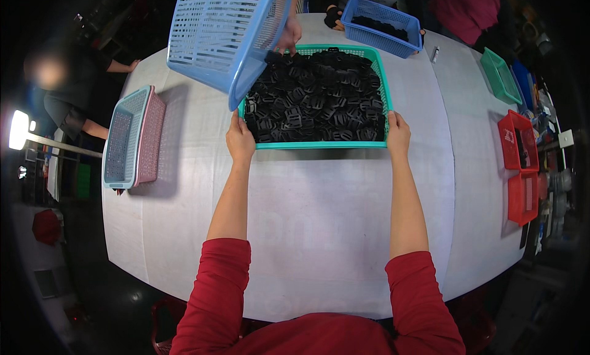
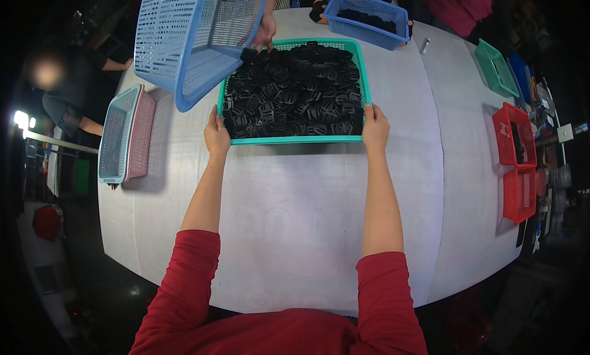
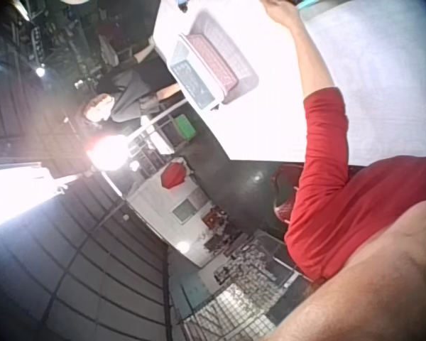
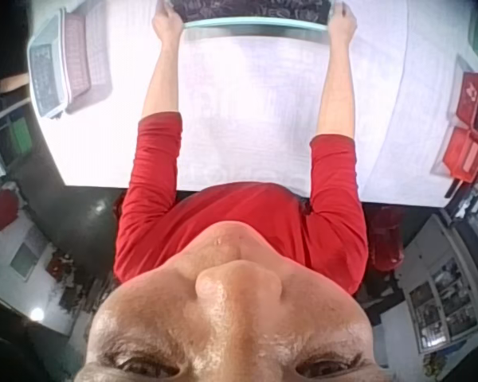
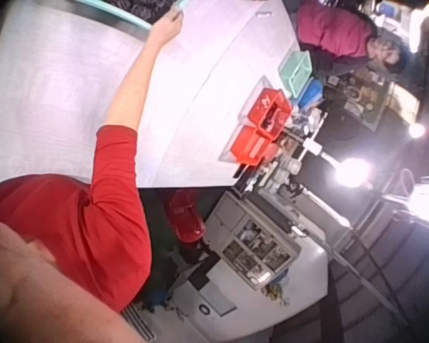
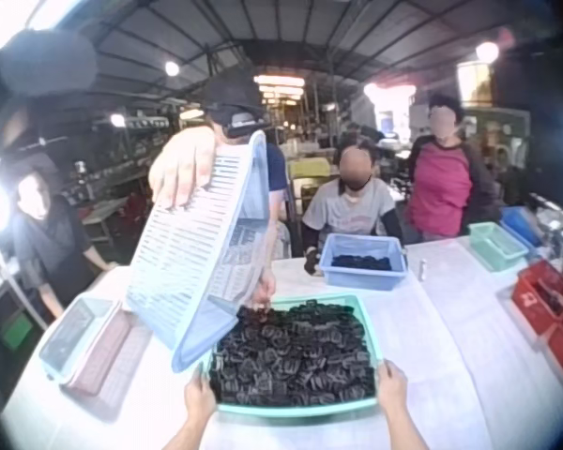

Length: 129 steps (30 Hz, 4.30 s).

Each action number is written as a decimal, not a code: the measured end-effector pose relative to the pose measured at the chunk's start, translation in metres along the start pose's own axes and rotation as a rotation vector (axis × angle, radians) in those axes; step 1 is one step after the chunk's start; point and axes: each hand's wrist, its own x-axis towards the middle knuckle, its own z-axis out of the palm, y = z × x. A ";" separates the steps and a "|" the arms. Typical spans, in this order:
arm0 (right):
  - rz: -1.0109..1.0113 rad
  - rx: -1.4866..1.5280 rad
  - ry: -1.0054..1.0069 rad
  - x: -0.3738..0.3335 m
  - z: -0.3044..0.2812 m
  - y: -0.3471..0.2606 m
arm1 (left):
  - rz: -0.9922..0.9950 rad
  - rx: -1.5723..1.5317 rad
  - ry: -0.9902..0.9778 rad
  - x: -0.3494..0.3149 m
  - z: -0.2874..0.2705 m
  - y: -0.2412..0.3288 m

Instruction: The person sorts small black plastic parts on a white table, picking them up by hand and placing them into a red basket. They repeatedly gather the parts from the table surface and transfer them into the basket, occasionally moving the basket or other containers to manage the workspace.

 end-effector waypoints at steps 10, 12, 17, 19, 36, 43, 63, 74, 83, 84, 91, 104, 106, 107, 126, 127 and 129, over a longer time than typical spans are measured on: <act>0.038 0.043 -0.057 -0.002 0.003 0.003 | -0.042 -0.056 -0.046 0.003 -0.004 0.004; 0.013 0.083 -0.072 -0.004 0.008 0.009 | -0.041 -0.078 -0.012 0.001 -0.003 0.001; -0.038 0.120 -0.124 0.013 -0.004 -0.004 | -0.119 -0.070 0.062 -0.026 0.002 0.001; -0.031 0.199 -0.102 0.003 -0.002 0.003 | -0.061 -0.034 0.042 -0.005 -0.002 -0.007; -0.019 0.073 0.057 -0.017 0.004 -0.013 | -0.125 -0.055 -0.007 -0.005 0.000 0.010; 0.031 0.044 0.057 -0.014 0.002 -0.019 | -0.044 -0.044 0.079 -0.002 0.009 0.003; -0.027 0.030 0.143 -0.019 0.009 -0.019 | -0.169 -0.152 0.051 -0.006 -0.004 0.015; -0.017 0.003 0.163 -0.020 0.011 -0.020 | -0.049 -0.103 0.126 -0.003 0.005 0.000; -0.026 -0.018 0.176 -0.019 0.009 -0.018 | -0.022 -0.093 0.140 -0.004 0.008 0.001; -0.011 -0.023 0.164 -0.019 0.008 -0.019 | -0.022 -0.084 0.139 -0.004 0.007 0.001; -0.252 -0.543 0.192 -0.023 0.008 -0.029 | -0.049 -0.111 0.119 -0.004 0.005 0.001; -0.415 -0.461 0.036 -0.066 0.086 -0.087 | -0.059 -0.186 0.128 -0.003 0.002 -0.003; -0.522 -0.455 0.030 -0.062 0.085 -0.098 | -0.067 -0.187 0.132 -0.002 0.002 -0.005; -0.588 -0.418 0.039 -0.052 0.086 -0.099 | -0.076 -0.192 0.117 -0.004 0.005 0.000; -0.061 -0.290 -0.288 0.027 -0.006 -0.012 | -0.060 -0.082 -0.234 0.023 -0.008 -0.013; -0.043 -0.302 -0.290 0.025 -0.005 -0.017 | -0.045 -0.048 -0.227 0.023 -0.012 -0.014; -0.055 -0.311 -0.279 0.027 -0.006 -0.016 | -0.013 -0.001 -0.215 0.020 -0.014 -0.008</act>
